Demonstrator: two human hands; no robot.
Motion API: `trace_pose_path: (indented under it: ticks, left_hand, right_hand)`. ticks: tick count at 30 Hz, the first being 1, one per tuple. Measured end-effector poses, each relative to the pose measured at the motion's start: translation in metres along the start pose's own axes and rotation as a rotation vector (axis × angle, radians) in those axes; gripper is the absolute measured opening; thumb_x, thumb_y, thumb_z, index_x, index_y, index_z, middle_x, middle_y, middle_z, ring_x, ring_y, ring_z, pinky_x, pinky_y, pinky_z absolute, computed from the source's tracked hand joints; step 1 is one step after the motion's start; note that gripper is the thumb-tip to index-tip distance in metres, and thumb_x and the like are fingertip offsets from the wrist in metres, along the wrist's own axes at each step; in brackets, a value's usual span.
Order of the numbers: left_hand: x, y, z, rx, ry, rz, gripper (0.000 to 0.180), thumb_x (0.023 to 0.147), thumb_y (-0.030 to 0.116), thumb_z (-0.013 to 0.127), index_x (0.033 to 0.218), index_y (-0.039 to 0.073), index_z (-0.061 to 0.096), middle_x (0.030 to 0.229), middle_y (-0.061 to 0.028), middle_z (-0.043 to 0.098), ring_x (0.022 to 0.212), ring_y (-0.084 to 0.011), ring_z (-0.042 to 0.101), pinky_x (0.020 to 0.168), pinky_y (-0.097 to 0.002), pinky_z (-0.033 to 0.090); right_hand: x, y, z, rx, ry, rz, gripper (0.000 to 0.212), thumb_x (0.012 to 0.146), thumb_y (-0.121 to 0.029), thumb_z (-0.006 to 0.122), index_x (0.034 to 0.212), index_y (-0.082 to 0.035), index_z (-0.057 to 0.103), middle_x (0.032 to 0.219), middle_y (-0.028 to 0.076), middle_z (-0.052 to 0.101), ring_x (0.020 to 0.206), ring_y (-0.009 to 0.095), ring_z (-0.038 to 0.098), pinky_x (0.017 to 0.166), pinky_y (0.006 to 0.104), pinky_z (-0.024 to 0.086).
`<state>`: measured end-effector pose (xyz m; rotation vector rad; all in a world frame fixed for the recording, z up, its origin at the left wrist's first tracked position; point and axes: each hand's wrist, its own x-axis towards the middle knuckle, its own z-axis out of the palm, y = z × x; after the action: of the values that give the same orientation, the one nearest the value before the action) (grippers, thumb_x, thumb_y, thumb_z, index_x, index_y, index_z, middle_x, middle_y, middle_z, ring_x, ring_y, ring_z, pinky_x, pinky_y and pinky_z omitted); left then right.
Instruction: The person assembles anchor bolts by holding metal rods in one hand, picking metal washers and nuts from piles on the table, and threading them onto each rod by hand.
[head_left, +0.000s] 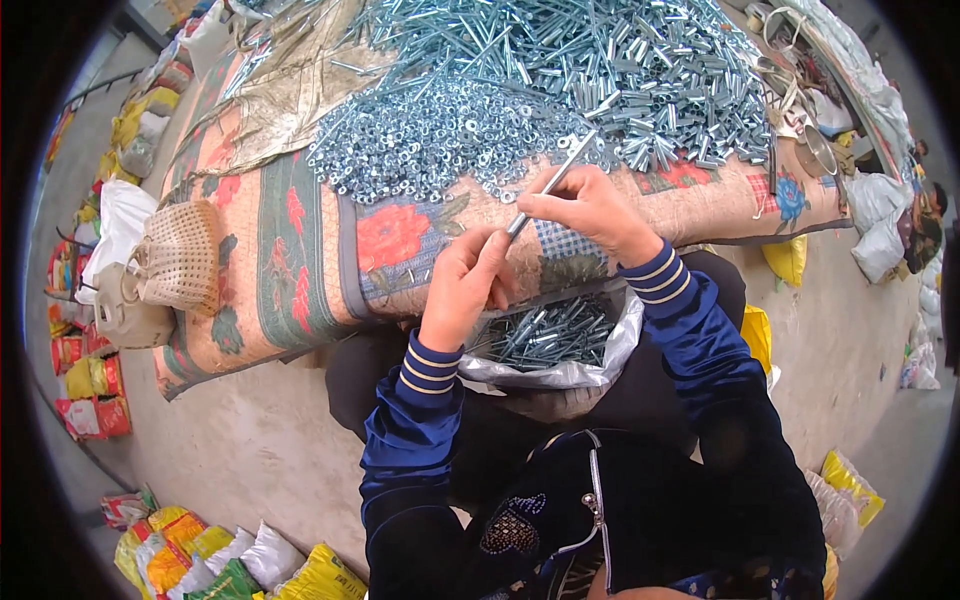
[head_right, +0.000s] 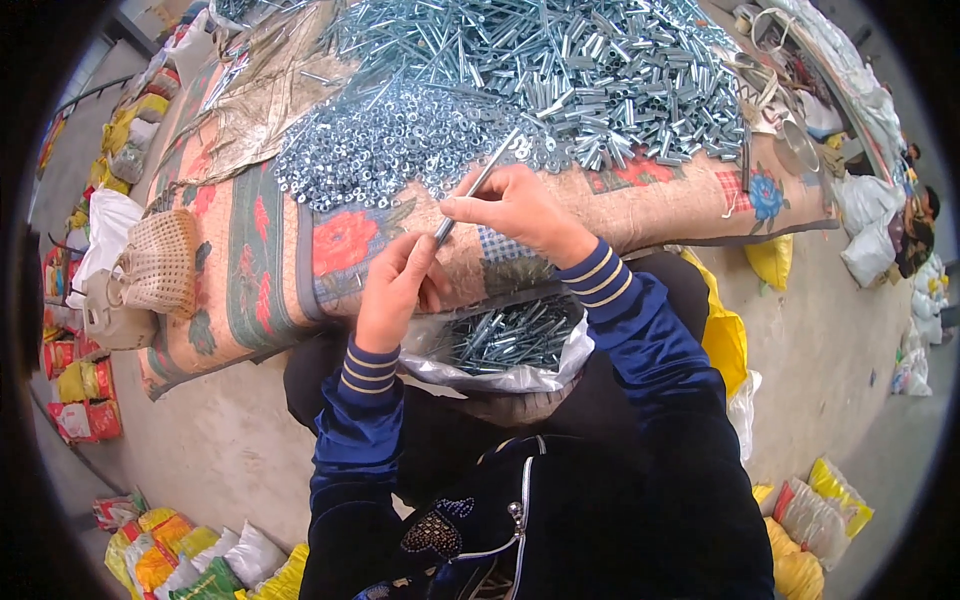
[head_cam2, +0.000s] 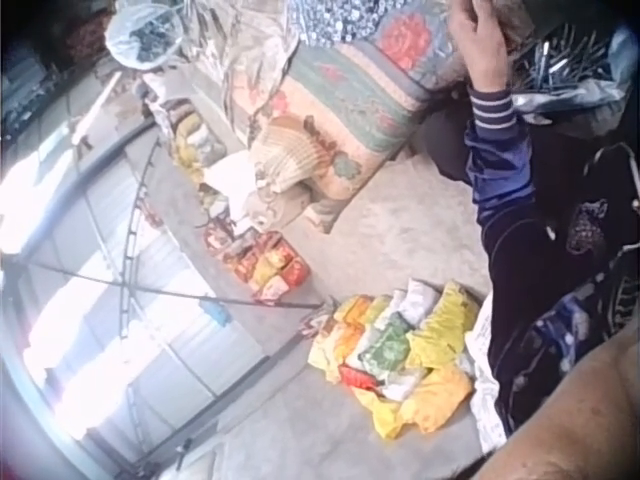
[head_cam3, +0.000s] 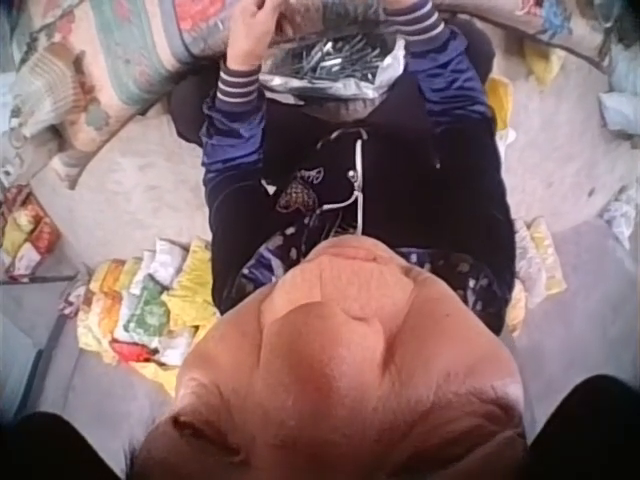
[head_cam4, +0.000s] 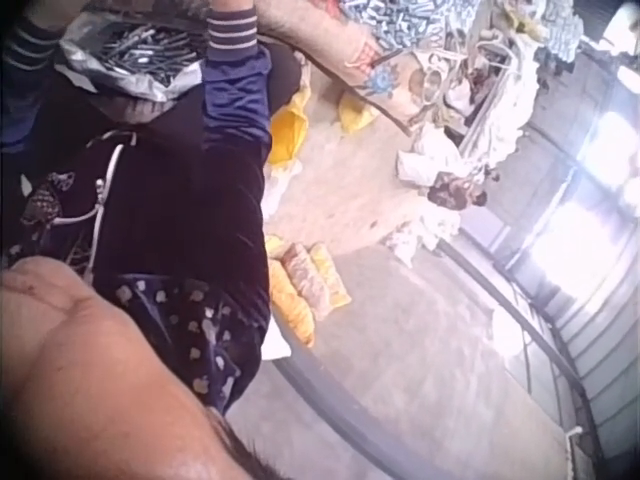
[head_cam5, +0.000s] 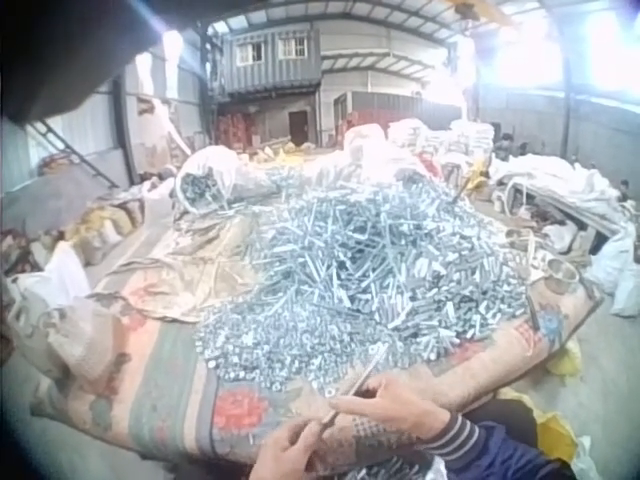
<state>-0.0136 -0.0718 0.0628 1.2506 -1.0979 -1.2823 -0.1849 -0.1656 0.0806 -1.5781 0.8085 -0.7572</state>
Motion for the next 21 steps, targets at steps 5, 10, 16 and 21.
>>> trace_pose_path:
  ticks: [5, 10, 16, 21]
  left_hand:
    - [-0.005, -0.001, -0.005, -0.058, -0.047, -0.042, 0.027, 0.093, 0.027, 0.058, 0.086, 0.001, 0.061, 0.057, 0.0009, 0.055, 0.045, -0.0041, 0.048, 0.042, -0.0175, 0.034]
    - [0.001, 0.013, -0.019, 0.125, -0.165, -0.068, 0.021, 0.091, 0.02, 0.059, 0.089, 0.0, 0.062, 0.065, -0.0012, 0.058, 0.055, -0.0052, 0.053, 0.05, -0.0199, 0.041]
    - [0.066, 0.035, -0.066, 0.622, 0.265, 0.21, 0.032, 0.083, 0.024, 0.067, 0.098, -0.002, 0.06, 0.075, -0.0085, 0.064, 0.068, -0.0178, 0.059, 0.062, -0.0306, 0.047]
    - [0.193, 0.069, -0.12, 1.362, 0.572, 0.507, 0.038, 0.076, 0.03, 0.068, 0.099, 0.001, 0.059, 0.094, -0.0194, 0.063, 0.087, -0.0357, 0.06, 0.076, -0.0446, 0.046]
  right_hand:
    - [-0.005, -0.001, 0.004, 0.095, 0.004, 0.017, 0.02, 0.084, -0.022, 0.069, 0.084, -0.002, 0.069, 0.063, -0.007, 0.052, 0.058, 0.0, 0.042, 0.048, 0.02, 0.03]
    - [-0.01, -0.012, 0.004, -0.274, 0.031, 0.026, 0.022, 0.081, -0.023, 0.07, 0.083, -0.001, 0.068, 0.058, -0.002, 0.055, 0.053, 0.007, 0.05, 0.049, 0.022, 0.037]
    - [-0.041, -0.014, -0.004, -0.5, -0.256, -0.252, 0.007, 0.074, -0.011, 0.061, 0.075, -0.005, 0.062, 0.071, 0.011, 0.059, 0.068, 0.032, 0.058, 0.059, 0.0383, 0.045]
    - [-0.025, -0.018, -0.035, -0.402, -0.122, -0.464, 0.013, 0.058, 0.007, 0.05, 0.06, -0.006, 0.053, 0.063, 0.006, 0.054, 0.061, 0.026, 0.054, 0.058, 0.0357, 0.043]
